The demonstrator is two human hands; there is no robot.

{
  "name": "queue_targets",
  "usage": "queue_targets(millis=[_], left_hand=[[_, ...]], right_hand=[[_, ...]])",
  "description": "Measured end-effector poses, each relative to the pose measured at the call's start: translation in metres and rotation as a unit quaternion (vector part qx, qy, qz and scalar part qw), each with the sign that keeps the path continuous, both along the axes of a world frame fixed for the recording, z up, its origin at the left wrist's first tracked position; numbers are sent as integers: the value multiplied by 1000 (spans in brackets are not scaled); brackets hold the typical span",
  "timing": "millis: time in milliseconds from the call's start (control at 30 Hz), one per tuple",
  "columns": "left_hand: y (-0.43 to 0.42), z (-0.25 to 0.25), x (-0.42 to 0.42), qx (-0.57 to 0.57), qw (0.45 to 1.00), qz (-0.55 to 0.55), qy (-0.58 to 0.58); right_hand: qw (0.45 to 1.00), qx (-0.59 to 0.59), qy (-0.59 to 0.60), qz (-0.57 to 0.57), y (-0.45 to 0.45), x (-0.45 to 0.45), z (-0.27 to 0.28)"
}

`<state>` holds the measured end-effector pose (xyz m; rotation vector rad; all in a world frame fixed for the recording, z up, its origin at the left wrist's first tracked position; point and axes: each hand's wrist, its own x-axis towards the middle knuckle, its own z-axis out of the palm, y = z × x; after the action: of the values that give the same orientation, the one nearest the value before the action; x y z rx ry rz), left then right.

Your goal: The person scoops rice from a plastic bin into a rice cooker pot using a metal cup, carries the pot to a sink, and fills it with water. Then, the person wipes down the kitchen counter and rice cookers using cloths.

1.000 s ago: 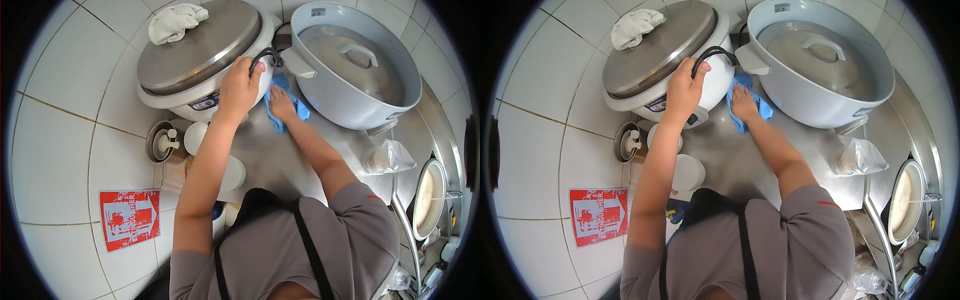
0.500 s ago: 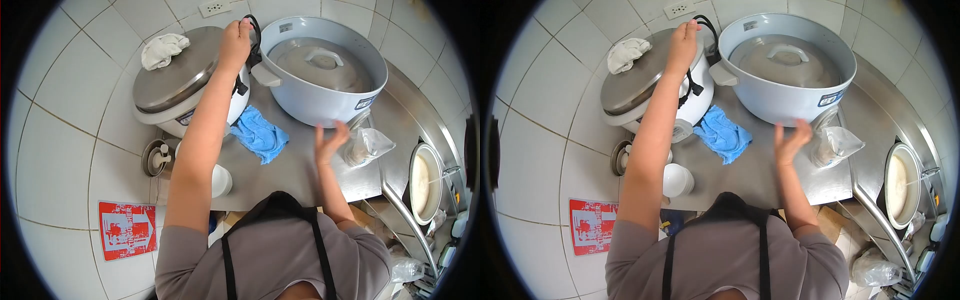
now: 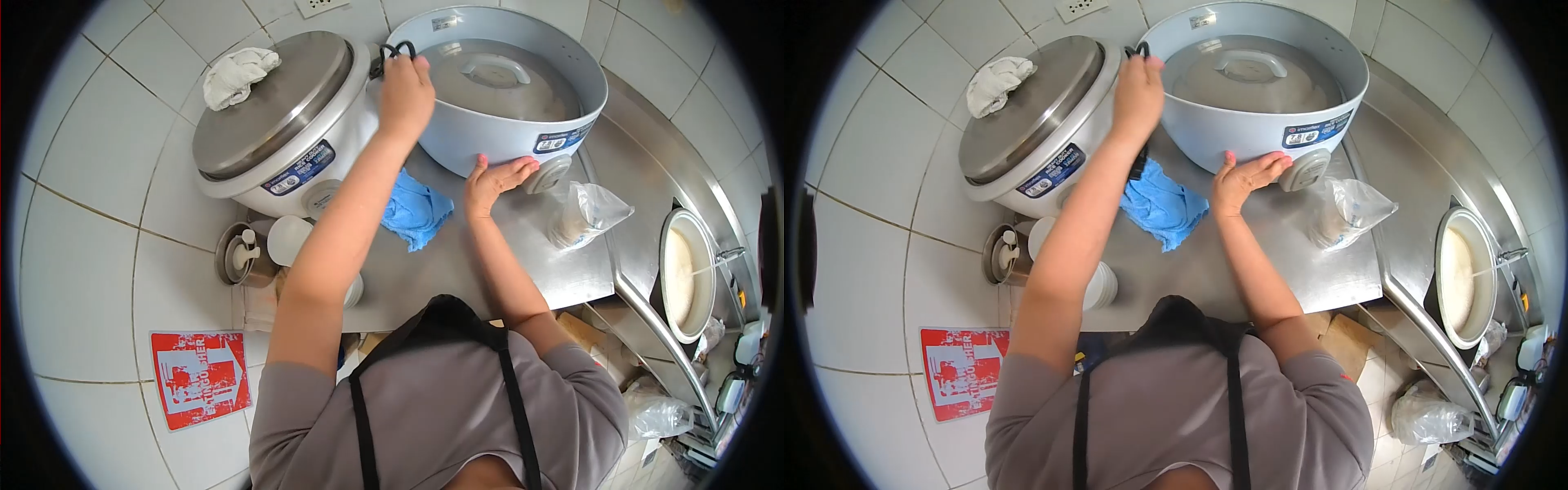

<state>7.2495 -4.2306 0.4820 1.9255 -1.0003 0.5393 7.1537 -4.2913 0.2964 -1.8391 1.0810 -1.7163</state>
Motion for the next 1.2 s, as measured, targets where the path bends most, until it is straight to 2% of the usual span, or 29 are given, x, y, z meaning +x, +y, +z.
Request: queue_targets(millis=[133, 233, 300, 367, 467, 500, 567, 600, 667, 700, 733, 800, 867, 933, 1033, 1100, 1200], left_hand=[[6, -32, -17, -6, 998, -21, 51], [20, -25, -15, -2, 995, -30, 98], [34, -17, -7, 22, 994, -47, 100], [47, 3, -4, 91, 991, -49, 91], [62, 25, 7, 136, 984, -59, 99], [68, 29, 10, 141, 981, -71, 115], [76, 36, 18, 170, 973, -78, 132], [79, 32, 22, 146, 974, -89, 149], [80, 22, 28, 96, 972, -112, 183], [80, 20, 31, 106, 964, -126, 207], [80, 17, 32, 107, 971, -116, 182], [81, 7, 28, 108, 980, -93, 142], [83, -1, 29, 119, 977, -81, 157], [85, -9, 25, 125, 977, -67, 160], [87, -22, 27, 78, 977, -98, 174], [86, -12, 15, 83, 967, -96, 222], [80, -21, 8, 36, 978, -63, 195]], right_hand=[[998, -22, 15, 66, 14, -31, 15], [963, -107, 59, 241, 46, -46, -19], [869, -65, 188, 454, 70, -24, -25], [822, -162, 294, 460, 89, 12, -15], [739, -112, 473, 466, 86, 52, -32], [755, -134, 439, 468, 81, 63, -42], [806, -4, 306, 506, 65, 85, -77], [820, 65, 237, 517, 58, 95, -87], [878, 71, 202, 429, 41, 109, -55], [895, 42, 168, 411, 32, 129, -52], [910, 14, 134, 391, 21, 153, -52], [855, 70, 233, 458, -8, 208, -78], [809, 48, 322, 489, -6, 203, -83], [787, -27, 347, 510, 12, 175, -86], [717, -177, 424, 524, 63, 111, -70], [655, -190, 433, 589, 102, 79, -66], [598, -247, 360, 672, 131, 38, -64]])
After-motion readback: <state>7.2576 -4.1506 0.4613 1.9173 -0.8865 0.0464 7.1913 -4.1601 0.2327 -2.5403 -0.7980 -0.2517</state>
